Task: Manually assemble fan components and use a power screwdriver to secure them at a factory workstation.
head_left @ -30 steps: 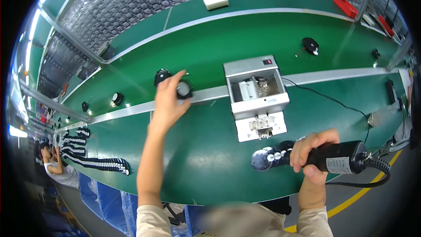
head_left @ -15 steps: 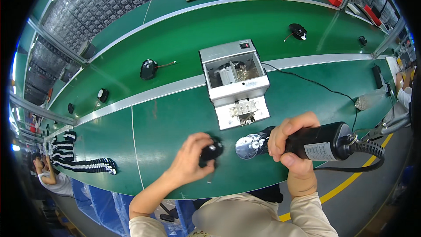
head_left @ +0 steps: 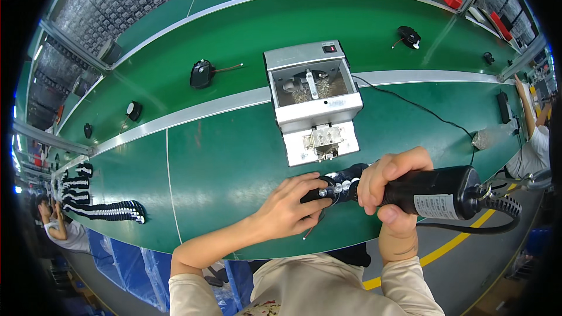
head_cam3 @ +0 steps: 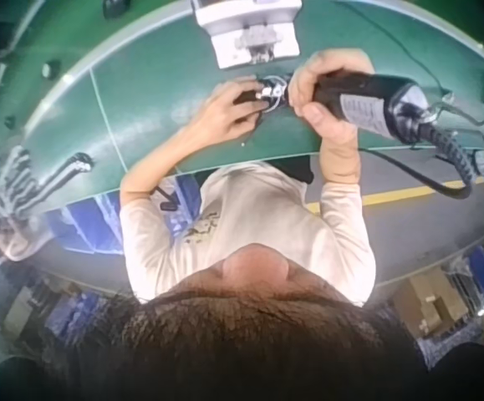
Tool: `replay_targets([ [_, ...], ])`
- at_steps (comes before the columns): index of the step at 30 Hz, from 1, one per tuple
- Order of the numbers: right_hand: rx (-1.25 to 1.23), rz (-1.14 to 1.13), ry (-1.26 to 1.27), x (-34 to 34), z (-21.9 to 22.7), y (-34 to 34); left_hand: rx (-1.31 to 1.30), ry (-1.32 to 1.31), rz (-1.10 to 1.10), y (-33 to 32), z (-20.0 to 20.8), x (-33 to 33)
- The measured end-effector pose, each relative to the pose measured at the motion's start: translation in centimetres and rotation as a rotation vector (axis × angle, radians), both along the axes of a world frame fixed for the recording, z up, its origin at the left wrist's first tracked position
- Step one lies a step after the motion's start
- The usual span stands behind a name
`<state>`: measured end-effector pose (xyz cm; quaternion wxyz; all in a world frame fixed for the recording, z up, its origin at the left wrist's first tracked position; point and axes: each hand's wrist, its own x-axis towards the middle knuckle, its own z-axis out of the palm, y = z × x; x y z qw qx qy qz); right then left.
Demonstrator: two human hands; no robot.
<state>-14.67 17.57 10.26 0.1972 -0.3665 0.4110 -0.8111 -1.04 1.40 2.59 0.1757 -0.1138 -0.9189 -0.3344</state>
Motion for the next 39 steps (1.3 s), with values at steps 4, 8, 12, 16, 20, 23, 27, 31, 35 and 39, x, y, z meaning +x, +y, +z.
replay_targets([
  [4, -0.057, 0.131, -0.034, -0.4, -0.1, 0.6, -0.019, -0.013, -0.006, -0.1, 0.3, 0.0],
  [8, -0.061, 0.102, -0.016, -0.6, 0.0, 0.3, -0.047, -0.050, -0.011, -0.1, 0.9, -0.1],
  [12, -0.073, 0.041, -0.053, -0.6, 0.3, -0.3, -0.056, -0.090, -0.041, -0.5, 0.8, 0.0],
  [16, -0.096, -0.005, 0.008, -0.8, 1.0, -1.4, -0.039, -0.046, -0.040, -0.4, -0.3, 0.0],
  [20, -0.124, -0.018, 0.146, -1.6, 1.8, -3.3, -0.013, -0.039, -0.028, 0.1, -1.2, -0.4],
  [23, -0.145, -0.048, 0.198, -2.1, 2.2, -5.3, -0.012, -0.040, -0.040, -0.1, -1.5, -0.3],
  [27, -0.088, -0.139, 0.217, -2.2, 2.7, -6.8, -0.027, -0.029, -0.064, -0.8, -1.5, -0.2],
  [31, -0.061, -0.124, 0.142, -2.3, 2.6, -7.7, 0.001, -0.048, -0.070, -1.7, -1.4, 0.3],
  [35, 0.033, -0.125, 0.138, -2.2, 2.4, -8.1, 0.039, 0.003, -0.061, -1.6, -1.9, 0.5],
  [39, -0.024, -0.082, 0.070, -0.9, 2.2, -7.1, 0.070, 0.017, -0.046, -1.6, -2.2, 0.6],
])
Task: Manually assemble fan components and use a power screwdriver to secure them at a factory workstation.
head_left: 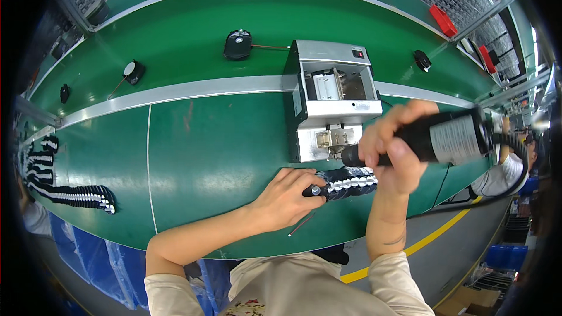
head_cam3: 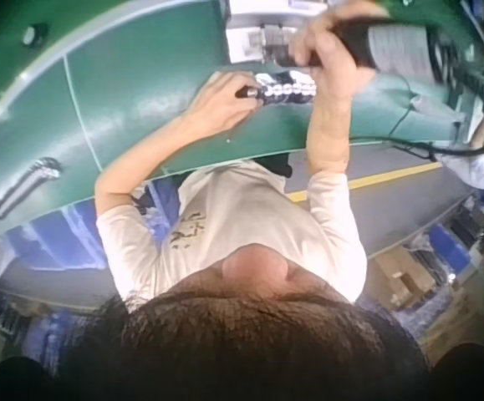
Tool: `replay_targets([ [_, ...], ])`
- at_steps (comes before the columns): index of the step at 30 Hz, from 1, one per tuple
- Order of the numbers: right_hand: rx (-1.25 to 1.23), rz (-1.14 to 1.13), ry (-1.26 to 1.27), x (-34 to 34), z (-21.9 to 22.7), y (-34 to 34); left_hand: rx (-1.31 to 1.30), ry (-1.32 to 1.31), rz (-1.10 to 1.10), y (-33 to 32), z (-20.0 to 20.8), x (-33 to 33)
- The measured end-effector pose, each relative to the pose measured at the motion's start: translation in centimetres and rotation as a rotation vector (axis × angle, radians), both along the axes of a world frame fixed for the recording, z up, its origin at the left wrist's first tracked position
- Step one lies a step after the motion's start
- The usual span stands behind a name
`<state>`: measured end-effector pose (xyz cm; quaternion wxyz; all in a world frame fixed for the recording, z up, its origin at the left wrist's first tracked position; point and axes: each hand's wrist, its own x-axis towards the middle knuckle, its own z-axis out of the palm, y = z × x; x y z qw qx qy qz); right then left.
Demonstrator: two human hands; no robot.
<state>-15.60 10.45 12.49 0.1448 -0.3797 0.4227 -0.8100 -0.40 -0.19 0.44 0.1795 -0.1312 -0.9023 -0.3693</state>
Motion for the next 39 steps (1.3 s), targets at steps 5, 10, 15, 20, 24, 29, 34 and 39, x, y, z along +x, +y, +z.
replay_targets([
  [5, 0.044, 0.027, 0.008, 2.4, -1.2, 2.1, 0.011, 0.010, 0.031, -0.2, -0.2, 0.2],
  [10, 0.083, 0.040, -0.043, 2.9, -1.9, 2.7, 0.036, 0.018, 0.022, -0.2, 0.0, 0.0],
  [15, 0.097, 0.053, -0.043, 3.1, -2.7, 2.7, 0.066, 0.003, 0.033, 0.0, -0.1, 0.1],
  [20, 0.094, 0.058, -0.009, 3.4, -2.9, 2.6, 0.076, 0.002, 0.039, 0.1, 0.0, 0.1],
  [24, 0.105, 0.038, 0.151, 4.2, -3.3, 2.6, 0.082, 0.001, 0.045, 0.3, 0.2, 0.3],
  [29, 0.243, 0.016, 0.308, 3.9, -3.1, 2.5, 0.077, -0.001, 0.047, 0.4, 0.1, 0.4],
  [34, 0.301, 0.095, 0.320, 3.6, -2.9, 2.6, 0.070, 0.002, 0.052, 0.4, 0.0, 0.4],
  [39, 0.059, 0.161, 0.023, 2.5, -2.6, 2.6, 0.044, 0.011, 0.054, 0.5, -0.1, 0.4],
])
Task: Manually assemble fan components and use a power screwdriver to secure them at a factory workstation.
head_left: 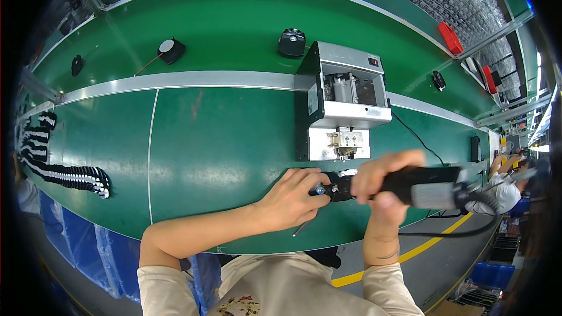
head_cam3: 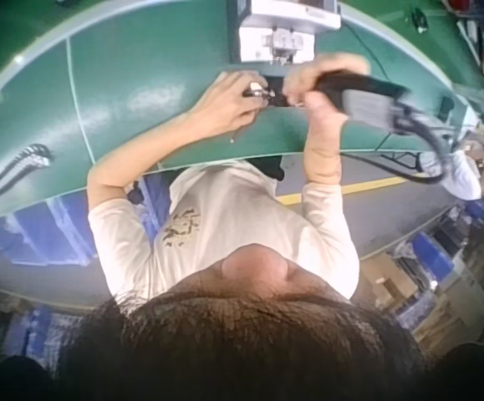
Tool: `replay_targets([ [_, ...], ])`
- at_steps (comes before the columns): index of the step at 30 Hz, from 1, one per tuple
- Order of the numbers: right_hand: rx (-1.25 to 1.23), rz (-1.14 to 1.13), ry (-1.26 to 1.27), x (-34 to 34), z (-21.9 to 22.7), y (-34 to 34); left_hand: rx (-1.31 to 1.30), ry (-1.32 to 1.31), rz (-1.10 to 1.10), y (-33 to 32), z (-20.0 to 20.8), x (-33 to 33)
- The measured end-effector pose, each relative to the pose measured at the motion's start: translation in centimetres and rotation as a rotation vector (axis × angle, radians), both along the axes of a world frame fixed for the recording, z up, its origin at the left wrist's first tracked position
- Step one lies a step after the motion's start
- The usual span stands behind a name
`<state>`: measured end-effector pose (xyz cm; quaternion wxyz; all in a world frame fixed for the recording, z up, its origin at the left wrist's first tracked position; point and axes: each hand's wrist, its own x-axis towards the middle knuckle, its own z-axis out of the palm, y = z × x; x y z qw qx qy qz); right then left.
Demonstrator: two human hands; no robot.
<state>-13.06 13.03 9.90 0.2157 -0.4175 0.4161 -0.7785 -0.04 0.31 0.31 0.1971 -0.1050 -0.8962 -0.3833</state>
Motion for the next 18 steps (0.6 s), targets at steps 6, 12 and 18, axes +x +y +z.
replay_targets([
  [6, -0.188, -0.156, 0.100, -3.2, 3.6, -1.4, 0.036, -0.045, -0.061, -0.6, -0.1, -0.3],
  [12, -0.002, -0.247, 0.112, -3.2, 2.9, -4.1, 0.036, -0.036, -0.055, -0.7, 0.0, -0.4],
  [18, -0.056, -0.192, 0.118, -2.4, 2.4, -2.7, 0.042, 0.026, -0.026, -0.4, -0.3, -0.5],
])
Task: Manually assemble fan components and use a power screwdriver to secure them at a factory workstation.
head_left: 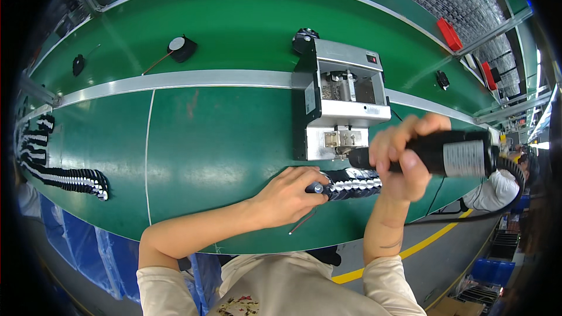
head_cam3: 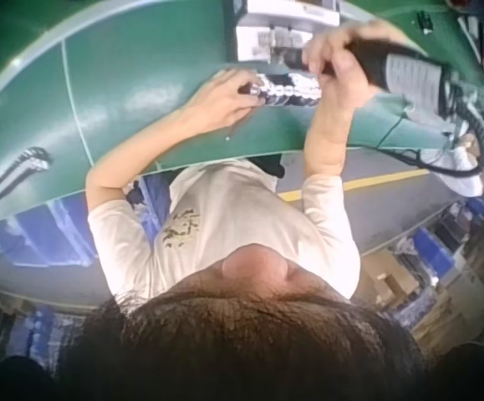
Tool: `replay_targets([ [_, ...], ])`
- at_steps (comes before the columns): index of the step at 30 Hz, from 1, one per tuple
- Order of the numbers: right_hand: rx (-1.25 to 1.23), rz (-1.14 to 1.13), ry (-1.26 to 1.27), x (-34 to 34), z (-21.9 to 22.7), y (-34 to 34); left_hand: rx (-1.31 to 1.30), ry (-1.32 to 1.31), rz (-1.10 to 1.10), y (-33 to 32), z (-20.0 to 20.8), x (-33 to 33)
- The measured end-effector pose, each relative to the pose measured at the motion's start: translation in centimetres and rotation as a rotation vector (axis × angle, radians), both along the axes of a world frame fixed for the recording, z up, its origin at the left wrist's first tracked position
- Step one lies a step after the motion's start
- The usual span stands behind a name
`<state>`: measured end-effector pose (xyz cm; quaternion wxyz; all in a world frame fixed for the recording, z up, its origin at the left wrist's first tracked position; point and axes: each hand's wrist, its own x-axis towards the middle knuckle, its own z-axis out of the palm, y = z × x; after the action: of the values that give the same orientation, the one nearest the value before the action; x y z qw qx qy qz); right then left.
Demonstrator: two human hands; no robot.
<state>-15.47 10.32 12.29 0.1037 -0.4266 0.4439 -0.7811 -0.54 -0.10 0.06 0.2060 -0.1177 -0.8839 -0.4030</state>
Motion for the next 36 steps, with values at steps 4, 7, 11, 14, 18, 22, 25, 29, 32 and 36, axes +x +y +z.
replay_targets([
  [4, -0.005, 0.034, -0.116, 2.1, -0.7, 2.8, 0.018, 0.006, 0.011, 0.0, -0.2, 0.0],
  [7, 0.013, 0.093, -0.159, 3.0, -1.4, 4.1, 0.017, -0.003, 0.013, 0.0, 0.1, 0.1],
  [11, 0.059, 0.146, -0.199, 3.8, -2.3, 4.5, 0.025, -0.008, 0.023, 0.1, 0.1, 0.0],
  [14, 0.092, 0.156, -0.215, 3.9, -2.6, 4.5, 0.025, -0.001, 0.018, 0.1, 0.2, 0.0],
  [18, 0.090, 0.136, -0.184, 4.1, -2.7, 4.4, 0.028, 0.000, 0.018, 0.1, 0.3, 0.0],
  [22, 0.102, 0.113, -0.070, 4.9, -2.9, 4.2, 0.023, -0.045, -0.019, -0.1, 0.2, 0.2],
  [25, 0.100, 0.115, 0.067, 4.6, -3.4, 4.0, 0.015, -0.058, -0.024, -0.1, 0.4, 0.2],
  [29, 0.125, 0.120, 0.106, 4.4, -3.8, 4.2, 0.008, -0.033, -0.009, 0.0, 0.5, -0.1],
  [32, 0.154, 0.120, 0.080, 4.5, -3.6, 4.2, 0.026, -0.050, -0.010, -0.1, 0.8, 0.2],
  [36, 0.214, 0.189, -0.031, 4.1, -2.8, 4.6, 0.049, -0.099, 0.005, -0.1, 1.2, 0.4],
])
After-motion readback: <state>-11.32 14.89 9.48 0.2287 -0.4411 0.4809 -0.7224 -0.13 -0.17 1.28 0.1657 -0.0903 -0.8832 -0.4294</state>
